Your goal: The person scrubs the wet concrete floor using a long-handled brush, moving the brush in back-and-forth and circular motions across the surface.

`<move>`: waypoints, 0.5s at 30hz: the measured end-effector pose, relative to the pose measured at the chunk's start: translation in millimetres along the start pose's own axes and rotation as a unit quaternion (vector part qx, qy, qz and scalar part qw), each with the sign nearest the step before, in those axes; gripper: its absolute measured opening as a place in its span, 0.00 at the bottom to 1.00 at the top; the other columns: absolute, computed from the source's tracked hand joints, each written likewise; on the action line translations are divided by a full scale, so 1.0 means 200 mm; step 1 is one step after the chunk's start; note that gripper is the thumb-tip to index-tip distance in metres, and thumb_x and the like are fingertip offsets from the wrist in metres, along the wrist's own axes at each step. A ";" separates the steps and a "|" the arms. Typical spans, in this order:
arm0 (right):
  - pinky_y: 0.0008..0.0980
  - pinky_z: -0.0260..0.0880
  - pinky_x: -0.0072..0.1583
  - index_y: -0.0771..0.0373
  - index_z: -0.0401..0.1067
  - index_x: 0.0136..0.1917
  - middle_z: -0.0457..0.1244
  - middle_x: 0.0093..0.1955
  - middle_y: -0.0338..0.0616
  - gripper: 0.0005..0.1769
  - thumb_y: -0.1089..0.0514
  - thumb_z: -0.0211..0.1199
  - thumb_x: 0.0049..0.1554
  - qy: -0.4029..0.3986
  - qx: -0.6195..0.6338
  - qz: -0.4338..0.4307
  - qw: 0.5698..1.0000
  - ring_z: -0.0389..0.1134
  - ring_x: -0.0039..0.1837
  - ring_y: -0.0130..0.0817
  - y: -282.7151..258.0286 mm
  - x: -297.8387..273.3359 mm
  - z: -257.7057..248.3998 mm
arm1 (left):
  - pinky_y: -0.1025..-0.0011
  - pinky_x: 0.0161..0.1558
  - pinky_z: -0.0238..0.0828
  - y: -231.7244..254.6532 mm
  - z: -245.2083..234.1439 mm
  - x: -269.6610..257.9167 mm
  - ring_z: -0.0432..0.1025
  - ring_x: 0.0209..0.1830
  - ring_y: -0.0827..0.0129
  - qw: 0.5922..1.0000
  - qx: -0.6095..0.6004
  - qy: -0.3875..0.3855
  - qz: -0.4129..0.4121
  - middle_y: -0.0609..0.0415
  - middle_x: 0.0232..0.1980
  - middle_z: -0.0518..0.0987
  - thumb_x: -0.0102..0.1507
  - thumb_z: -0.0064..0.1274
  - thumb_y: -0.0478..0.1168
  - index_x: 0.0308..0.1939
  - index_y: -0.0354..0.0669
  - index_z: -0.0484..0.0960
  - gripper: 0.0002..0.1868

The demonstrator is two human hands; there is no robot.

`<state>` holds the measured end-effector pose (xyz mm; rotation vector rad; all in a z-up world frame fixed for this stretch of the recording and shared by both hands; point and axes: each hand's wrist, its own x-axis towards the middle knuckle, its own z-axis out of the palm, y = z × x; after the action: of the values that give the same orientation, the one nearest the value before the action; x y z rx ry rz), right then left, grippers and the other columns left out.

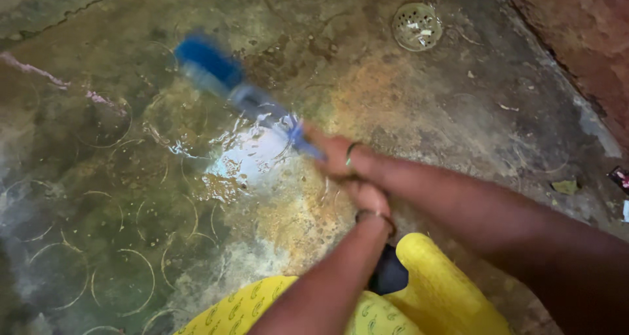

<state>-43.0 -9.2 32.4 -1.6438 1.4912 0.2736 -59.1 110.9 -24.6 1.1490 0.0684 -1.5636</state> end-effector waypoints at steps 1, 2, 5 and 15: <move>0.48 0.72 0.61 0.48 0.38 0.84 0.68 0.57 0.61 0.51 0.51 0.62 0.55 0.055 -0.030 -0.029 0.998 0.72 0.58 0.57 0.11 0.10 -0.01 | 0.65 0.33 0.76 -0.01 0.03 0.06 0.74 0.32 0.67 0.999 0.035 -0.023 0.000 0.54 0.38 0.77 0.71 0.38 0.49 0.52 0.41 0.73 0.17; 0.50 0.69 0.64 0.57 0.40 0.82 0.65 0.63 0.69 0.52 0.51 0.65 0.53 0.224 -0.061 -0.155 0.960 0.69 0.61 0.61 0.23 0.18 -0.03 | 0.64 0.31 0.76 -0.02 0.05 0.11 0.73 0.30 0.67 0.996 0.075 -0.048 0.002 0.54 0.36 0.77 0.71 0.38 0.49 0.51 0.40 0.73 0.17; 0.46 0.64 0.66 0.63 0.39 0.82 0.59 0.70 0.66 0.53 0.53 0.64 0.53 0.291 0.040 -0.044 0.955 0.64 0.68 0.61 0.50 0.35 -0.13 | 0.64 0.25 0.75 0.03 0.13 0.32 0.72 0.25 0.66 0.969 0.200 -0.141 -0.045 0.53 0.32 0.76 0.72 0.37 0.48 0.48 0.38 0.73 0.17; 0.43 0.65 0.67 0.70 0.30 0.80 0.58 0.69 0.72 0.60 0.55 0.68 0.50 0.297 0.073 -0.038 0.951 0.65 0.67 0.60 0.21 0.47 -0.11 | 0.70 0.14 0.54 0.35 0.00 0.36 0.59 0.13 0.71 0.973 0.208 -0.028 -0.094 0.54 0.22 0.66 0.72 0.37 0.52 0.51 0.50 0.67 0.13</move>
<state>-63.4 -86.1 -36.8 -1.7406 1.8217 -0.4066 4.2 33.3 -38.5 1.4542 -0.2031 -1.8328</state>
